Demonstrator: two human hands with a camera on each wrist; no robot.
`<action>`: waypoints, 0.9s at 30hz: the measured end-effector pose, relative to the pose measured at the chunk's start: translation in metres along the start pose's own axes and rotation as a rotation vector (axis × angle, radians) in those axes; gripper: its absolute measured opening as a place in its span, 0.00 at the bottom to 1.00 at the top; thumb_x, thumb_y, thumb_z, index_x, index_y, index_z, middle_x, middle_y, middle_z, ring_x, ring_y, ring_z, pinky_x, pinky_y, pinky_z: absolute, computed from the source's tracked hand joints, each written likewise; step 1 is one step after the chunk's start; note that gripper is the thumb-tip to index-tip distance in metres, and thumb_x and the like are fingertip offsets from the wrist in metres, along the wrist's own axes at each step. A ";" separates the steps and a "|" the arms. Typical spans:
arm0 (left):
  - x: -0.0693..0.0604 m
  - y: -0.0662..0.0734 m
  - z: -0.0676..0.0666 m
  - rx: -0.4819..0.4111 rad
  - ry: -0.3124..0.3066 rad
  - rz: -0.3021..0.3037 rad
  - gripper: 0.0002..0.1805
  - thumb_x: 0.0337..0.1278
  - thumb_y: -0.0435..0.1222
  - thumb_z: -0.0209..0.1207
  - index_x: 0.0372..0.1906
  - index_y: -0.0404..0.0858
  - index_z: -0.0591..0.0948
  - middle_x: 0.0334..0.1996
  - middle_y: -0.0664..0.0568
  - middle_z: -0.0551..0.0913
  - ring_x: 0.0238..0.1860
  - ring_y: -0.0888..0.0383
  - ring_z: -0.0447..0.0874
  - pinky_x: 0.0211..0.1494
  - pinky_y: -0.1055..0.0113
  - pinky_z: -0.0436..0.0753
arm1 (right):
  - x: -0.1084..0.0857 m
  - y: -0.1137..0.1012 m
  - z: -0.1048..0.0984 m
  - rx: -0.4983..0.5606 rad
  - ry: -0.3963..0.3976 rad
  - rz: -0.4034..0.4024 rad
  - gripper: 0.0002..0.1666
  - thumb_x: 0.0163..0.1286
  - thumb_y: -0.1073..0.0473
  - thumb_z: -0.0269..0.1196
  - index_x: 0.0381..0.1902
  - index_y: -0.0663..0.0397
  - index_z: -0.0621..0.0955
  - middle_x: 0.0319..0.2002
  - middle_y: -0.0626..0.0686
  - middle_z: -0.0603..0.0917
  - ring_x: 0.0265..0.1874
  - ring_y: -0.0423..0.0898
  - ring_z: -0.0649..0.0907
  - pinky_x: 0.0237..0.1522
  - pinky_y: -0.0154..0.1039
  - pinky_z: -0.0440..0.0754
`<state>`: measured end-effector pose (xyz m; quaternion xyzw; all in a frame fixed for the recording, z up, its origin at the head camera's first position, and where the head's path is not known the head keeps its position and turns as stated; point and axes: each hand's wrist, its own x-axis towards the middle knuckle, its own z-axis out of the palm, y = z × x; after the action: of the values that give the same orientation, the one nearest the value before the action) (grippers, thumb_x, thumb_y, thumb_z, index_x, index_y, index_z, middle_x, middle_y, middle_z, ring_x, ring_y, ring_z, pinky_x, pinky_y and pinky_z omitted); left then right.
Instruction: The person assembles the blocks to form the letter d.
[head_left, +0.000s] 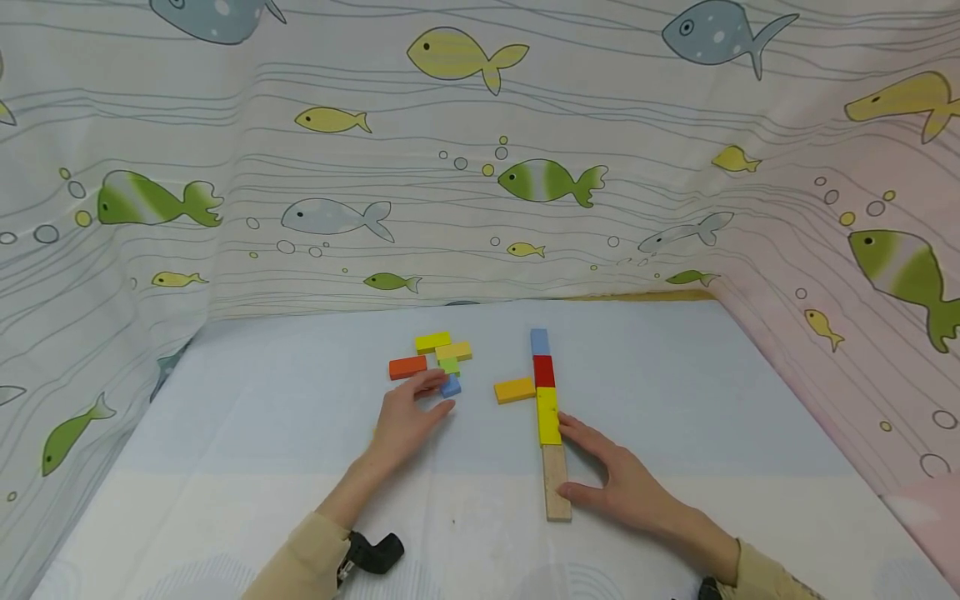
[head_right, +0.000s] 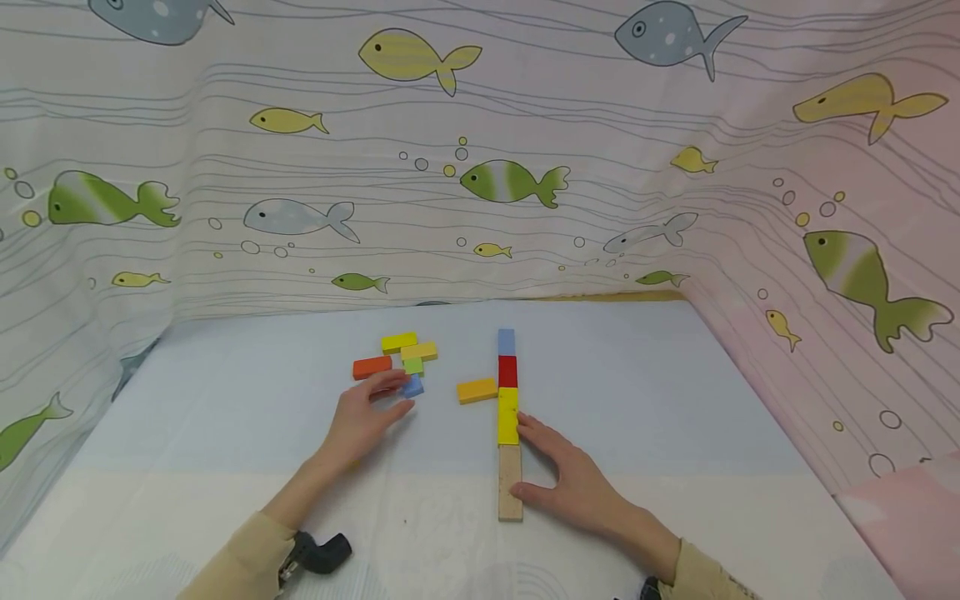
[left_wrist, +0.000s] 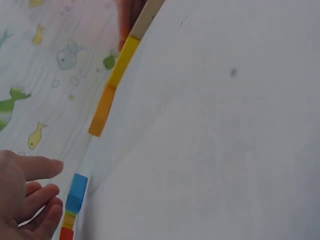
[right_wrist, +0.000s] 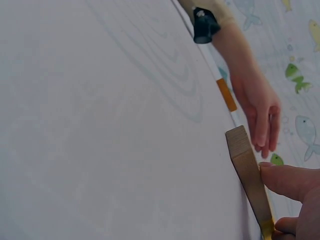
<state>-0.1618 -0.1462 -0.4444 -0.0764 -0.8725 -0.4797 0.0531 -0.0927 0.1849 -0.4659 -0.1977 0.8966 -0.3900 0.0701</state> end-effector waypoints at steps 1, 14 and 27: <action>0.000 -0.001 -0.002 0.010 0.001 -0.007 0.24 0.56 0.35 0.70 0.59 0.40 0.80 0.54 0.50 0.86 0.56 0.51 0.83 0.64 0.54 0.80 | 0.000 0.000 0.000 0.002 -0.001 0.002 0.48 0.61 0.33 0.68 0.76 0.30 0.64 0.77 0.33 0.59 0.76 0.43 0.61 0.72 0.61 0.64; -0.015 -0.012 -0.033 0.077 0.001 -0.075 0.26 0.58 0.39 0.69 0.62 0.41 0.79 0.57 0.49 0.84 0.59 0.49 0.81 0.65 0.51 0.79 | -0.001 -0.001 0.001 -0.001 0.011 -0.023 0.48 0.61 0.33 0.68 0.76 0.33 0.65 0.77 0.34 0.59 0.76 0.42 0.61 0.72 0.59 0.65; -0.059 -0.026 -0.074 0.180 -0.017 -0.141 0.36 0.53 0.46 0.73 0.66 0.42 0.75 0.60 0.50 0.83 0.64 0.48 0.77 0.69 0.47 0.72 | -0.001 0.000 -0.001 -0.004 0.011 -0.032 0.49 0.60 0.32 0.68 0.76 0.34 0.65 0.77 0.35 0.59 0.76 0.43 0.61 0.72 0.59 0.65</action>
<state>-0.1072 -0.2267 -0.4360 -0.0139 -0.9157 -0.4013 0.0183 -0.0924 0.1858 -0.4651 -0.2102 0.8944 -0.3904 0.0585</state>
